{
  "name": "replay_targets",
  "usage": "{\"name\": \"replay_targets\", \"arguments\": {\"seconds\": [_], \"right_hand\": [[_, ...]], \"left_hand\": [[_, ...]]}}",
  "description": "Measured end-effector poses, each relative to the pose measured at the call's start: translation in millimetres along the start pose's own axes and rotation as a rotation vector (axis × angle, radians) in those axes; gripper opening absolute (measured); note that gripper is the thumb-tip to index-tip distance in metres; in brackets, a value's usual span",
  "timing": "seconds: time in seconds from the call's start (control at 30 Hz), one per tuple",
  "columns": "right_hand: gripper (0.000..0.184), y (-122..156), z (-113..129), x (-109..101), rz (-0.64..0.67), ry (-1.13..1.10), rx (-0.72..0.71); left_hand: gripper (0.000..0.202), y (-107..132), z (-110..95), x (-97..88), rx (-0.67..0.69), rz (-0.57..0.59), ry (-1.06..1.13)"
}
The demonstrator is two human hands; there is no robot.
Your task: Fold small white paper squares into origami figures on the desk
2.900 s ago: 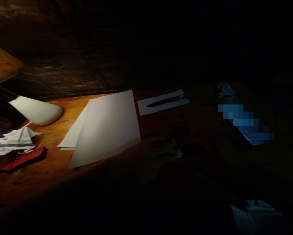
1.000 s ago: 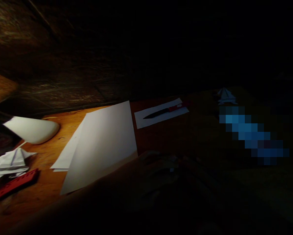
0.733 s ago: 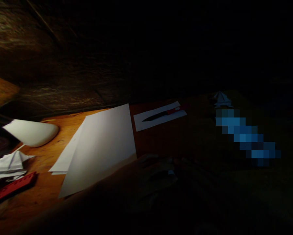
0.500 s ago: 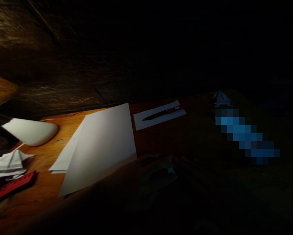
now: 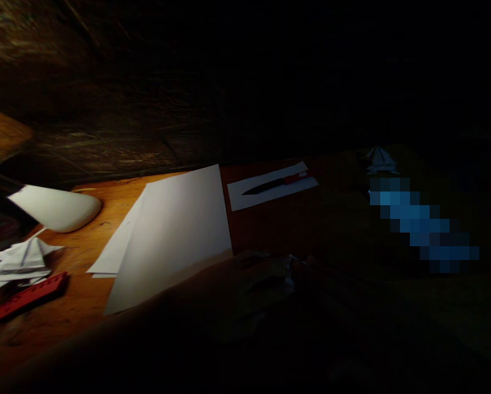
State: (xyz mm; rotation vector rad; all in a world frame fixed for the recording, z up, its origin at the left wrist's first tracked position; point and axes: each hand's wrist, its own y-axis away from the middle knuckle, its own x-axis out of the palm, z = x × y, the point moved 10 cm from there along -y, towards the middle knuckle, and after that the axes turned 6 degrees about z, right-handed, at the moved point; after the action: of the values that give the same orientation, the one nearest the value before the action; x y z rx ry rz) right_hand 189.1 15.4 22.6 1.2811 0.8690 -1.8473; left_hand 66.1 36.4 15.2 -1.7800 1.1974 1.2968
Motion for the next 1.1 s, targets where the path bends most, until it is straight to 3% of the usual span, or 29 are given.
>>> {"name": "replay_targets", "arguments": {"seconds": [0.33, 0.47, 0.63, 1.1], "right_hand": [[0.050, -4.3, 5.1, -10.4, 0.023, -0.030, 0.011], [0.049, -5.2, 5.3, -10.3, 0.014, -0.035, 0.033], [0.046, -5.1, 3.2, -7.4, 0.000, -0.028, 0.044], [0.046, -4.8, -0.2, -4.6, 0.008, -0.036, 0.043]], "left_hand": [[0.031, -4.3, 12.7, 6.0, -0.084, 0.009, 0.055], [0.037, -3.7, 14.4, 7.3, -0.097, 0.009, 0.054], [0.047, -5.0, 10.6, 4.9, -0.058, 0.000, 0.014], [0.034, 3.3, -17.3, -8.5, -0.035, -0.074, -0.084]]}}
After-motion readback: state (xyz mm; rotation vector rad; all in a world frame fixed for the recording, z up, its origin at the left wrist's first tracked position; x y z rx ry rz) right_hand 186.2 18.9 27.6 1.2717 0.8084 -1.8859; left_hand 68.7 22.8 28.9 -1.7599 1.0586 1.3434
